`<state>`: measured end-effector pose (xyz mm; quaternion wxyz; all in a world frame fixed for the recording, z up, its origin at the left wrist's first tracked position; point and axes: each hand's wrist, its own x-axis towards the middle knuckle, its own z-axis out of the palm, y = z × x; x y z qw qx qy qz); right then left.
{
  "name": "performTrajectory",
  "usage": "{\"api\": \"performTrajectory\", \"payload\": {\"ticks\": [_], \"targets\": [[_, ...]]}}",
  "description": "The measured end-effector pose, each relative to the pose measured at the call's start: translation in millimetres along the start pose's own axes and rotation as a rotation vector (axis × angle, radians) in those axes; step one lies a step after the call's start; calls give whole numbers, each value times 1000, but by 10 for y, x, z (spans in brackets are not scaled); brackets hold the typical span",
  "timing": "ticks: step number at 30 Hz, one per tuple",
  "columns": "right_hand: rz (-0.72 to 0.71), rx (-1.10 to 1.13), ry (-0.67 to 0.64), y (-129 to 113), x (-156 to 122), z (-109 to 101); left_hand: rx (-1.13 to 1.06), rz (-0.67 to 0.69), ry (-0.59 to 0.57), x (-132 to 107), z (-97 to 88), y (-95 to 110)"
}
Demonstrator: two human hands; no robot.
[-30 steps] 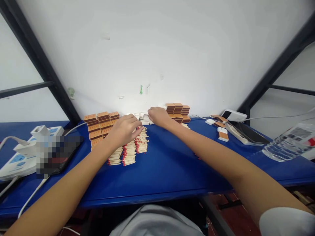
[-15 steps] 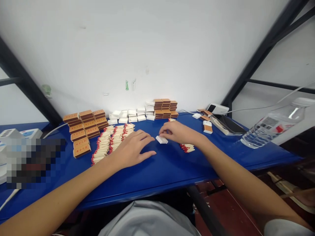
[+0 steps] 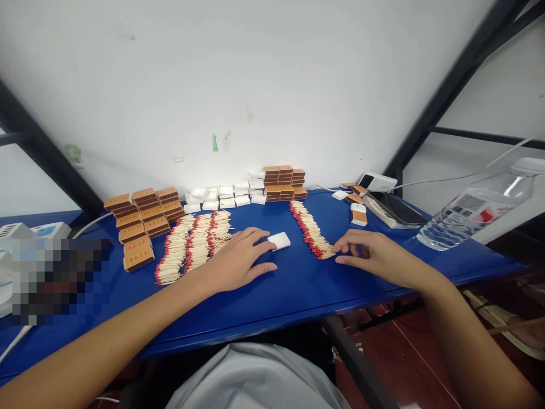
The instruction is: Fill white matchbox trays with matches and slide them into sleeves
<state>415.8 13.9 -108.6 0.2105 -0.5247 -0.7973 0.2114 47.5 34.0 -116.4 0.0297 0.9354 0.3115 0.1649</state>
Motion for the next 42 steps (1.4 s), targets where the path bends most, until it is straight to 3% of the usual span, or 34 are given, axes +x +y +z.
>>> {"api": "performTrajectory", "payload": {"ticks": [10,20,26,42], "targets": [[-42,14,6,1,44,140,-141,22,15,-15,-28,-8],[-91,-31,-20,-45,-5,195,-112,-16,35,-91,-32,-10],[-81,-71,50,-28,-1,206,-112,14,38,-82,-26,20],[-90,-50,60,18,-39,222,-111,5,56,-88,3,32]]}}
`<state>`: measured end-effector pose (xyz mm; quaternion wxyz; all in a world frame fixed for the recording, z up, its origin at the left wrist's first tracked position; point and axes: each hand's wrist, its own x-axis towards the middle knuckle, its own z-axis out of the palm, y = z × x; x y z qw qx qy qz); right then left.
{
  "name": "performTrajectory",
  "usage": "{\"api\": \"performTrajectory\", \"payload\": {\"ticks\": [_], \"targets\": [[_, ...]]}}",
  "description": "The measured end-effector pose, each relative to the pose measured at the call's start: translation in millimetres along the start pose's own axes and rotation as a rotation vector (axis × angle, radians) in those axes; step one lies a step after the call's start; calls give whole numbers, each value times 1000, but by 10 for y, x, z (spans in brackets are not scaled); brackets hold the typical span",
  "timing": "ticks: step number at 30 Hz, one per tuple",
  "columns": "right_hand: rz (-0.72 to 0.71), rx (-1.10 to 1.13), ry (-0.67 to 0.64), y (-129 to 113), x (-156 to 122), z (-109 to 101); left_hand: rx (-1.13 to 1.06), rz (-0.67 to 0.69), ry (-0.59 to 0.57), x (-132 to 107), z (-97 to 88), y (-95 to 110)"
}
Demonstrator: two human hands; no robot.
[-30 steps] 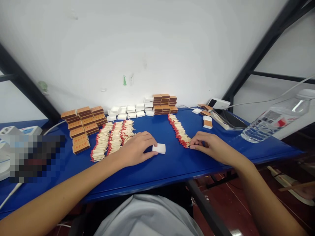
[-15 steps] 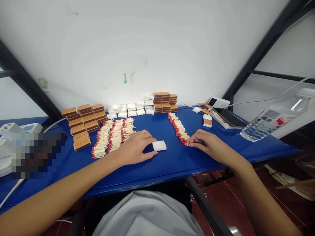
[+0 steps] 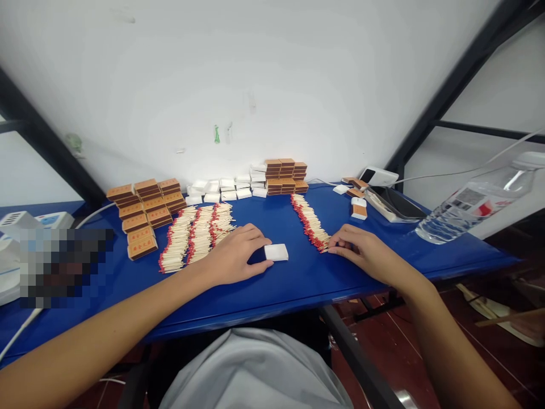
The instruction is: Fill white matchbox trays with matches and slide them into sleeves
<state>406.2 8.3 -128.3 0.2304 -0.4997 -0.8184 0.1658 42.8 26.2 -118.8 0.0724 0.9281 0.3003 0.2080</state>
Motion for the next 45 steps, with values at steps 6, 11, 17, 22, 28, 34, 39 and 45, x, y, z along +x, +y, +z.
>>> {"api": "performTrajectory", "payload": {"ticks": [6,11,17,22,28,34,39,45], "targets": [[11,-6,-24,-37,-16,8,32,-24,4,1,-2,21],[-28,4,34,-289,51,77,65,-39,14,1,6,31],[-191,-70,69,-767,285,335,77,-33,34,0,4,44],[-286,-227,76,-940,433,557,75,-12,55,1,-3,50],[-258,-126,53,-890,376,502,75,-14,45,-4,-16,52],[-52,-26,145,-374,89,106,74,-4,39,-9,9,32],[37,19,87,5,-98,-39,64,-3,37,-19,28,6],[29,46,75,8,-43,23,52,-11,24,-15,27,12]]}}
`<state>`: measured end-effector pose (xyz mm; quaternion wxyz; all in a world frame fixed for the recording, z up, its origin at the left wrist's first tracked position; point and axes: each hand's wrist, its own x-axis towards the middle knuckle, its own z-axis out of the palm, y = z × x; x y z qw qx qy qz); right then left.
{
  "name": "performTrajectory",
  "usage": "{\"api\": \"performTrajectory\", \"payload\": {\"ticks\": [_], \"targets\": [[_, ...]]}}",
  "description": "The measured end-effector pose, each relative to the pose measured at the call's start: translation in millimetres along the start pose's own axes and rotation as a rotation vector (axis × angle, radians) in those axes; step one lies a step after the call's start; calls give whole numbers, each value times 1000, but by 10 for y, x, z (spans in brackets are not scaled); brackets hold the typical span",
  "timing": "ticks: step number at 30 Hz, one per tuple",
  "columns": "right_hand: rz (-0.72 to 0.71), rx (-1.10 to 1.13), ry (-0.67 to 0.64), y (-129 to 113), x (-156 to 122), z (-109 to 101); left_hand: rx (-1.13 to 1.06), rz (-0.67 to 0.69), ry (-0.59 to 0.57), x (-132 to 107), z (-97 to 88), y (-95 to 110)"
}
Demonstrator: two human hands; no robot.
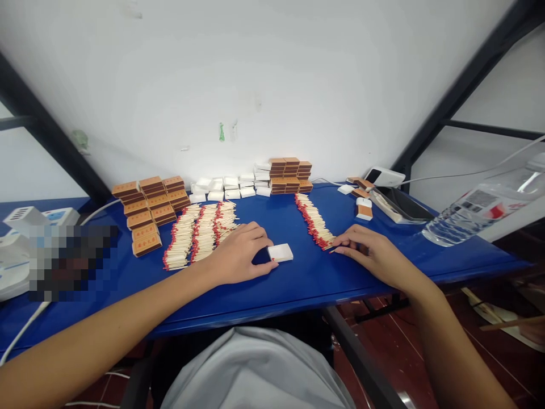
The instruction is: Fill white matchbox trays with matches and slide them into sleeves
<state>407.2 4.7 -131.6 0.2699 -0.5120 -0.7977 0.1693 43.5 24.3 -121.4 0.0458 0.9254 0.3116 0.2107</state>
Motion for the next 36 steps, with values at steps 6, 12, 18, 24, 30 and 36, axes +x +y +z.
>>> {"api": "performTrajectory", "payload": {"ticks": [6,12,18,24,30,36], "targets": [[9,16,-15,10,35,29,-10,2,-2,0,-1,-1],[-24,-28,-48,-16,41,47,-2,14,4,4,-4,3],[-92,-48,-32,-443,87,176,11,49,33,4,13,5],[-265,-153,-24,-886,276,438,45,72,65,-3,12,26],[-370,-317,-9,-1003,386,644,86,107,77,-10,24,10],[-296,-230,24,-865,283,431,60,105,81,-10,27,14]]}}
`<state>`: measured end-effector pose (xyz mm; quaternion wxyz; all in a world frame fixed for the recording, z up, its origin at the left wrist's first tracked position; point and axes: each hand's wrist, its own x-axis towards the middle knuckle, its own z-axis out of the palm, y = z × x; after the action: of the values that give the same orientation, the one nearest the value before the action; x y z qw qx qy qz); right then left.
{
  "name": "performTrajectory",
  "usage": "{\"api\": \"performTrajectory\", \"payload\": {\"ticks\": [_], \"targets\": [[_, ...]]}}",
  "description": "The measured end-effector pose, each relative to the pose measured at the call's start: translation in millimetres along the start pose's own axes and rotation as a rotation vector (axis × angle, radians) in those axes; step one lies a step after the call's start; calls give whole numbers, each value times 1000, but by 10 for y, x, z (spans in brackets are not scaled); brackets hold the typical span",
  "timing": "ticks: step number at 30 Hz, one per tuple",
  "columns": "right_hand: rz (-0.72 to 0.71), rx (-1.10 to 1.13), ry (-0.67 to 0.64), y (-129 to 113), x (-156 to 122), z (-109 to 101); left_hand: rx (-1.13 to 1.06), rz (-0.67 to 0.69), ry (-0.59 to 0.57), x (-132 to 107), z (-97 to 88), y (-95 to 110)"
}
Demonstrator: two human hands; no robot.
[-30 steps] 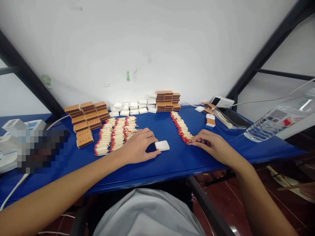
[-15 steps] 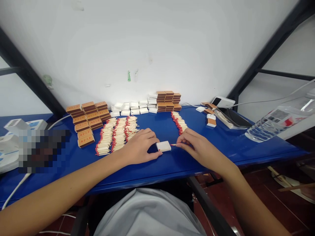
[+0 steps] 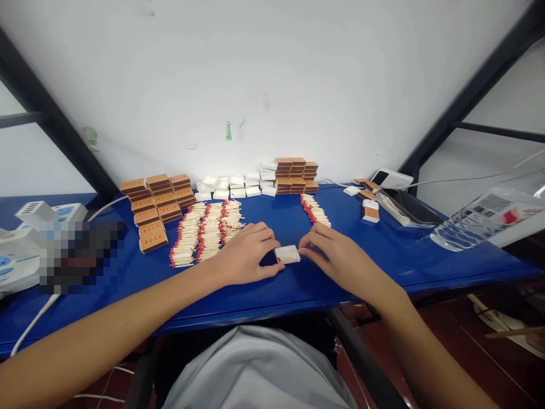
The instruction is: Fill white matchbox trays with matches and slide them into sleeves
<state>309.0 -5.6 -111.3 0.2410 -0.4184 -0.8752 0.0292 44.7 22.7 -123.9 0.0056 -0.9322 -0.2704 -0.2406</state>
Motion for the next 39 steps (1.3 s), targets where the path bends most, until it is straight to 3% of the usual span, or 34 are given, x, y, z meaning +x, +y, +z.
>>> {"api": "performTrajectory", "payload": {"ticks": [6,17,39], "targets": [[62,83,8,75,-139,-151,2,35,14,-1,-3,8],[-37,273,-218,-143,85,19,21,97,-14,3,-19,46],[-52,275,-307,-152,88,9,47,112,-17,-5,-12,37]]}}
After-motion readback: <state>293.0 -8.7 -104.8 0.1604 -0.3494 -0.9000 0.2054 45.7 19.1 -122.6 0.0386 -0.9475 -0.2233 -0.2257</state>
